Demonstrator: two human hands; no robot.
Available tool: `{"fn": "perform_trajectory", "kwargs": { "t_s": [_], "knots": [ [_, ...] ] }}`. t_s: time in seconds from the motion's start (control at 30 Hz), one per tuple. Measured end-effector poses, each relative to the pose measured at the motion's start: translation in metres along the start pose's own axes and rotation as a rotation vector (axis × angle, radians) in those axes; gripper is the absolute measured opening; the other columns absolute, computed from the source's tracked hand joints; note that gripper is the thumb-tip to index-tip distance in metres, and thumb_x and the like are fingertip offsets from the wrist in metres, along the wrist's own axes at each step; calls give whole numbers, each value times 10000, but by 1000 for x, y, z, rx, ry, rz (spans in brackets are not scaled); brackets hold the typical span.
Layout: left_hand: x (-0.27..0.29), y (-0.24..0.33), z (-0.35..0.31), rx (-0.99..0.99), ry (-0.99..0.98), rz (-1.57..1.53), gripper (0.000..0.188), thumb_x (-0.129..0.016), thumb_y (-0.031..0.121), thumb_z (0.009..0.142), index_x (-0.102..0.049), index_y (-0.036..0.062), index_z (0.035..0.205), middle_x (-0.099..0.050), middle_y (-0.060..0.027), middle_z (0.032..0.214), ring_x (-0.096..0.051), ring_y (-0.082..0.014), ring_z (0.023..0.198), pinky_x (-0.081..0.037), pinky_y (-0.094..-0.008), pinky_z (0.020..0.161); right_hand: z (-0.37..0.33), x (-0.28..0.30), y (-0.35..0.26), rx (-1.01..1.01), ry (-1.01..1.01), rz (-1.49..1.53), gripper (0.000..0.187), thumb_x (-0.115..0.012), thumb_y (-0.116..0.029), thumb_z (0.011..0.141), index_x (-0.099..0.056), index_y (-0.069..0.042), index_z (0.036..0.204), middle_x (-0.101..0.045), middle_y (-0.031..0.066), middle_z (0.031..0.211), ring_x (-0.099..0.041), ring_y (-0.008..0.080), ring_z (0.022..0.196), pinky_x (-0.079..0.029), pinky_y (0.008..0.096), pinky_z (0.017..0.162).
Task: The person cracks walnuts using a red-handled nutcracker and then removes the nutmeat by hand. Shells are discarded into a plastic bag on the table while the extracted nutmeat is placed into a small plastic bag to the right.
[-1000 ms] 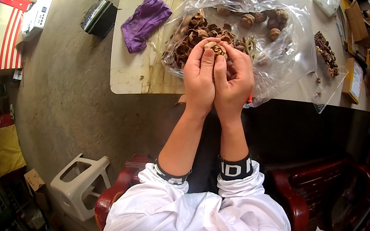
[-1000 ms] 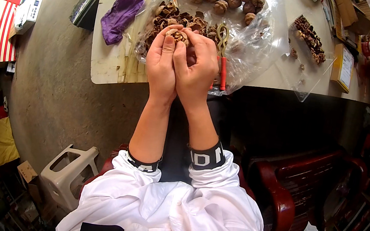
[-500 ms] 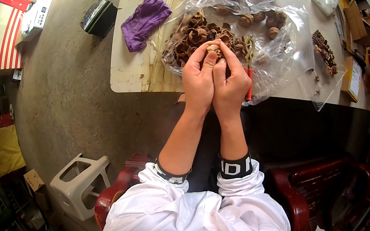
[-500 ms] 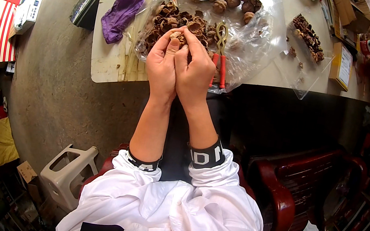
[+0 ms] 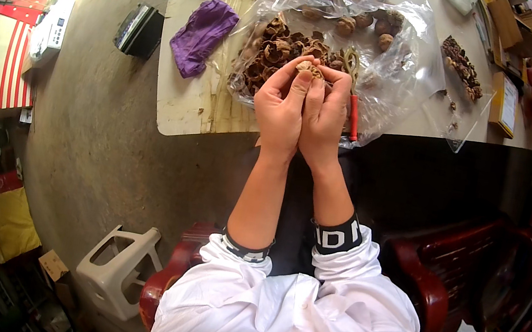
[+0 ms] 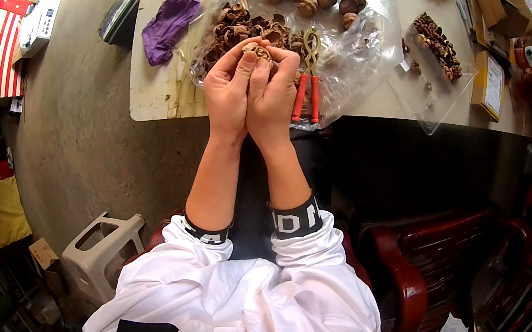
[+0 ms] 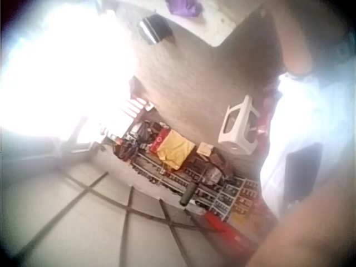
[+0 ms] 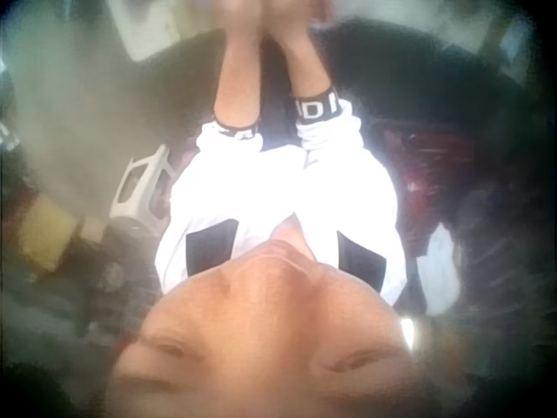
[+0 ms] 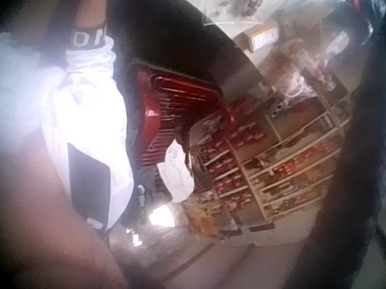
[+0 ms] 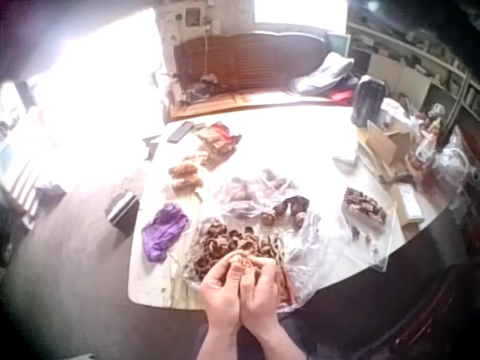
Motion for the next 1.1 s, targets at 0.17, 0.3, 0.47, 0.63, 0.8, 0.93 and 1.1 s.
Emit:
{"fn": "perform_trajectory", "kwargs": {
  "t_s": [0.17,0.3,0.47,0.63,0.8,0.93,1.1],
  "knots": [
    [8,-3,-3,39,46,68,257,-647,83,924,-649,-51,1143,-679,-68,1033,-607,-86,879,-498,-216,772,-4,0,-5,16,-77,-138,229,-419,-156,997,-400,17,1146,-604,242,886,-639,377,777,-489,411,682],
    [9,-3,-3,89,21,91,253,-659,82,915,-658,-43,1135,-684,-62,1013,-603,-80,864,-494,-213,758,-9,5,-2,-42,-122,-136,226,-400,-133,998,-378,19,1164,-601,234,887,-635,373,761,-492,419,680],
    [20,-4,-1,198,-89,154,270,-651,110,922,-659,-5,1166,-688,-39,990,-623,-76,817,-516,-222,697,-18,11,19,-169,-182,14,212,-373,-109,1005,-388,14,1178,-581,155,973,-603,263,789,-495,373,708],
    [14,-3,-2,191,-123,135,269,-639,117,932,-655,-10,1169,-684,-33,1001,-614,-68,836,-499,-203,716,-19,13,16,-359,-156,212,231,-365,-122,1009,-408,11,1193,-569,127,1009,-579,200,866,-483,333,764],
    [0,-2,-7,71,-130,206,232,-619,86,942,-657,-14,1148,-663,5,924,-535,-19,742,-444,-169,611,-20,15,21,-276,4,158,245,-351,-158,1014,-453,3,1168,-581,122,1020,-582,185,897,-478,318,788],
    [-4,0,-15,38,-172,257,246,-583,91,964,-638,-15,1180,-658,-27,1062,-562,-31,824,-464,-171,658,-24,15,25,-222,147,102,255,-338,-166,1016,-501,5,1111,-594,121,1026,-590,190,912,-477,326,809],
    [-9,2,-19,-50,-182,319,230,-550,53,973,-629,-7,1180,-668,-31,1046,-549,-26,757,-447,-165,627,-23,18,19,-178,201,143,234,-358,-145,1012,-518,12,1081,-610,141,1012,-604,216,913,-479,339,827]
  ]
}}
Point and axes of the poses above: each hand's wrist, its own z-axis towards the middle knuckle, its own x-axis out of the back of the hand, y = z × x, the point moved 4 cm from there along z, towards the middle knuckle
